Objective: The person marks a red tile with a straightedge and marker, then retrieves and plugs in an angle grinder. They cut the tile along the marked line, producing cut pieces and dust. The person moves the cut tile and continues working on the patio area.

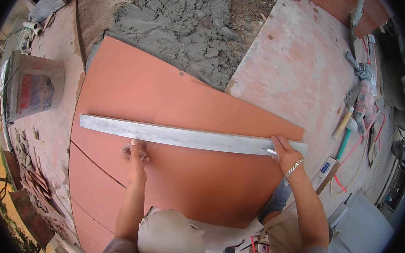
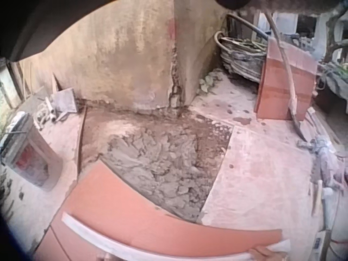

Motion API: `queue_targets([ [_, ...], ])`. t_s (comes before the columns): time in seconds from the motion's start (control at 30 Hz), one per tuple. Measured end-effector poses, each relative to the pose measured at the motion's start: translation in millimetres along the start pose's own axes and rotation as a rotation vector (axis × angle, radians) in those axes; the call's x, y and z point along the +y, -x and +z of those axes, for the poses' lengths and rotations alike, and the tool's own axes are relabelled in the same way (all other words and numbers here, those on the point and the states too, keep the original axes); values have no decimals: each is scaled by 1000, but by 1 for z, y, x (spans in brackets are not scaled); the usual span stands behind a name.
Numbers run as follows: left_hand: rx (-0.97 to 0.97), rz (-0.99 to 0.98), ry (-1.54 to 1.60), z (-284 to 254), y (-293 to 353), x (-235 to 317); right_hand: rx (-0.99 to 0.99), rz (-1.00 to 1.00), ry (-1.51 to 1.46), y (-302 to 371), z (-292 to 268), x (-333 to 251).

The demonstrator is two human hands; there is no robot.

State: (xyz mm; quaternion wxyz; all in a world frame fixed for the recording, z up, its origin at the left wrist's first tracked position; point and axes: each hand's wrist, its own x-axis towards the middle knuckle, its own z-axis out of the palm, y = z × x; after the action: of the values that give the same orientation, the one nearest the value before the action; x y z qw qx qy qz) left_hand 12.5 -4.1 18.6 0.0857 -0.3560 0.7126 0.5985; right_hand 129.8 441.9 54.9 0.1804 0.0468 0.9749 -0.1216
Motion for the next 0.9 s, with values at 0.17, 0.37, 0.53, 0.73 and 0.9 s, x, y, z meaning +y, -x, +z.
queue_targets([
  [0.17, -463, 1070, -838, 23, 43, 3, -38, 34, 9, 2, 4, 2],
  [0.37, -636, 1300, -1154, 64, 73, -3, -71, 35, 5, -1, 9, 7],
  [0.53, -575, 1372, -1177, 63, 70, -15, -92, 83, -59, -2, -6, -3],
  [0.73, -544, 1422, -1198, 65, 67, -21, 67, 93, -262, -27, -29, -48],
  [0.9, -565, 1425, -1155, 64, 66, -14, -233, 14, -778, -74, -40, -107],
])
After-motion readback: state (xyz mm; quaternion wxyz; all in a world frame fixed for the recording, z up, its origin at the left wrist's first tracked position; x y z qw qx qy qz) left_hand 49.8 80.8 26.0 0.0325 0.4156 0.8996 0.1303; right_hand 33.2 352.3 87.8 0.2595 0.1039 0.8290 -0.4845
